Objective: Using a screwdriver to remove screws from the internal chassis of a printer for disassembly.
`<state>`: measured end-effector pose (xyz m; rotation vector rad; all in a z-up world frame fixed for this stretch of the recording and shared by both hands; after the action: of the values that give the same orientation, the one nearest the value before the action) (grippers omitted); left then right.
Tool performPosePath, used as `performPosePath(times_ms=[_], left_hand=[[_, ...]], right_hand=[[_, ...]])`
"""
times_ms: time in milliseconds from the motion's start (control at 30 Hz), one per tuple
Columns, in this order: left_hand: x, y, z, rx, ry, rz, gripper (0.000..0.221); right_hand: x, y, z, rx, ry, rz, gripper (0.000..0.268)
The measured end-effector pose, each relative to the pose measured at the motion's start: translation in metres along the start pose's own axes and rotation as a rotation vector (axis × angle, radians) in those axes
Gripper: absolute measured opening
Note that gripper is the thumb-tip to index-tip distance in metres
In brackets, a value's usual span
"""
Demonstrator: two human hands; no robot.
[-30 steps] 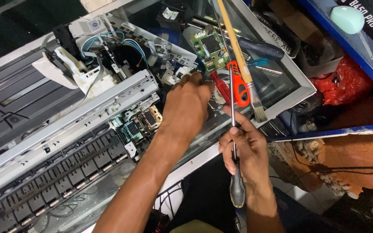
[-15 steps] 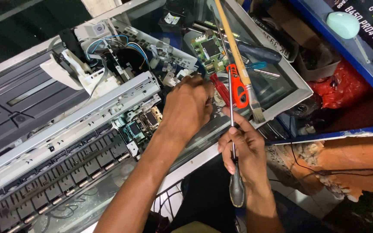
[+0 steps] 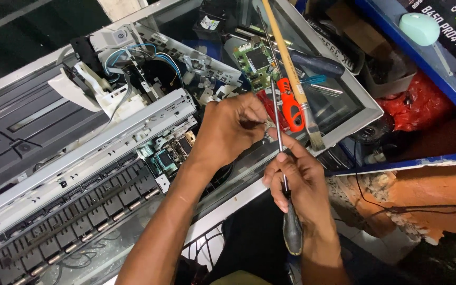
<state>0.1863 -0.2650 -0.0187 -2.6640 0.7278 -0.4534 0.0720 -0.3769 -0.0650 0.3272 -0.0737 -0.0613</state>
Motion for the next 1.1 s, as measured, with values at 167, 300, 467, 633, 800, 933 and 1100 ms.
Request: performPosePath(times_ms=[167,300,467,633,800,933,1100], left_hand=[[0.0,-0.002,0.0,-0.119,-0.078,0.011,0.024],[-0.002,-0.007,0.003,-0.207,-0.119,0.005,0.026],[-0.004,-0.011,0.0,-0.186,-0.113,0.004,0.028],[-0.005,-0.007,0.004,-0.189,-0.123,0.007,0.027],[-0.009,-0.013,-0.004,-0.2,-0.107,0.013,0.028],[-0.017,-0.02,-0.015,-0.232,-0.08,0.001,0.026],[-0.051,-0.037,-0.04,-0.27,-0.041,-0.023,0.019]], right_hand=[[0.006,0.011,0.01,0.016,-0.032,-0.025,0.045],[0.007,0.016,0.014,-0.031,-0.055,-0.037,0.045],[0.007,0.018,0.017,-0.037,-0.072,-0.046,0.046],[0.007,0.025,0.024,-0.063,-0.1,-0.035,0.045],[0.003,0.031,0.026,-0.054,-0.112,-0.026,0.046],[-0.003,0.038,0.032,-0.066,-0.121,-0.017,0.047],[-0.021,0.063,0.046,-0.13,-0.086,0.021,0.047]])
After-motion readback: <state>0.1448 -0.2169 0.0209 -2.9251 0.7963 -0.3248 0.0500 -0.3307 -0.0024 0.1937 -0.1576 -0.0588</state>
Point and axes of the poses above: each hand's wrist, its own x-axis towards the middle knuckle, its own y-axis out of the palm, z = x × y, the point moved 7 cm from there along x, towards the middle knuckle, and after that the axes turned 5 degrees about z, right-handed, at the moved point
